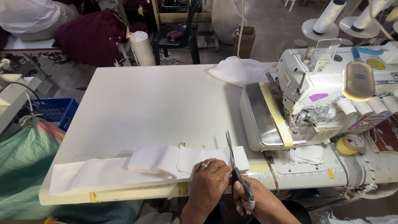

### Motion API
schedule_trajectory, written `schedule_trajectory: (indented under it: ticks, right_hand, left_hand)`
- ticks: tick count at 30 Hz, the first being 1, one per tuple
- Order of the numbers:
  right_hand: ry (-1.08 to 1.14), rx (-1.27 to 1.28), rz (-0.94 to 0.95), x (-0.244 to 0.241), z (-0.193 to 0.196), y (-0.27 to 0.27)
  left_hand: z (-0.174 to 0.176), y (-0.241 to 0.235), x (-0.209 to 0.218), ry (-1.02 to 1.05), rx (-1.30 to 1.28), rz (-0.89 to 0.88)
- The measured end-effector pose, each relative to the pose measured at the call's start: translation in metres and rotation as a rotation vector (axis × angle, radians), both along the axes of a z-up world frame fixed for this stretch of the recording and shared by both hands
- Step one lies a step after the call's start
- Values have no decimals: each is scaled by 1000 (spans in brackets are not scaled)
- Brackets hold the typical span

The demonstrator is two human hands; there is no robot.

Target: Cutting a long strip of white fabric into smaller pieces using scissors

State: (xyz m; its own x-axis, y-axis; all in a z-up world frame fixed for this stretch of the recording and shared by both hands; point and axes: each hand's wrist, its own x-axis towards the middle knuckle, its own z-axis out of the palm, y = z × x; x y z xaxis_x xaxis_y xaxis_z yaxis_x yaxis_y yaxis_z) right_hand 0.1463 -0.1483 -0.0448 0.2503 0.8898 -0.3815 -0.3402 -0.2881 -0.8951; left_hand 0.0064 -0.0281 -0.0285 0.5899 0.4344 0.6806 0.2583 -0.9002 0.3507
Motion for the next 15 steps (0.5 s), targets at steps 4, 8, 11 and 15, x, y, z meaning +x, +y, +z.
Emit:
schedule_trajectory:
  ticks: [4,8,11,15]
  right_hand:
    - [102,9,38,6,-2,-9]
    - [-29,18,237,15,14,-29]
    - [157,10,222,19,-8,-49]
    - [-94,6,220,14,-26,-81]
  left_hand:
    - [3,-1,-2,-3,-43,-15]
    - [5,0,-4,25,-102,-54]
    - [6,1,-5,30,-115,-68]
    - [9,2,-3,-25,-99,-67]
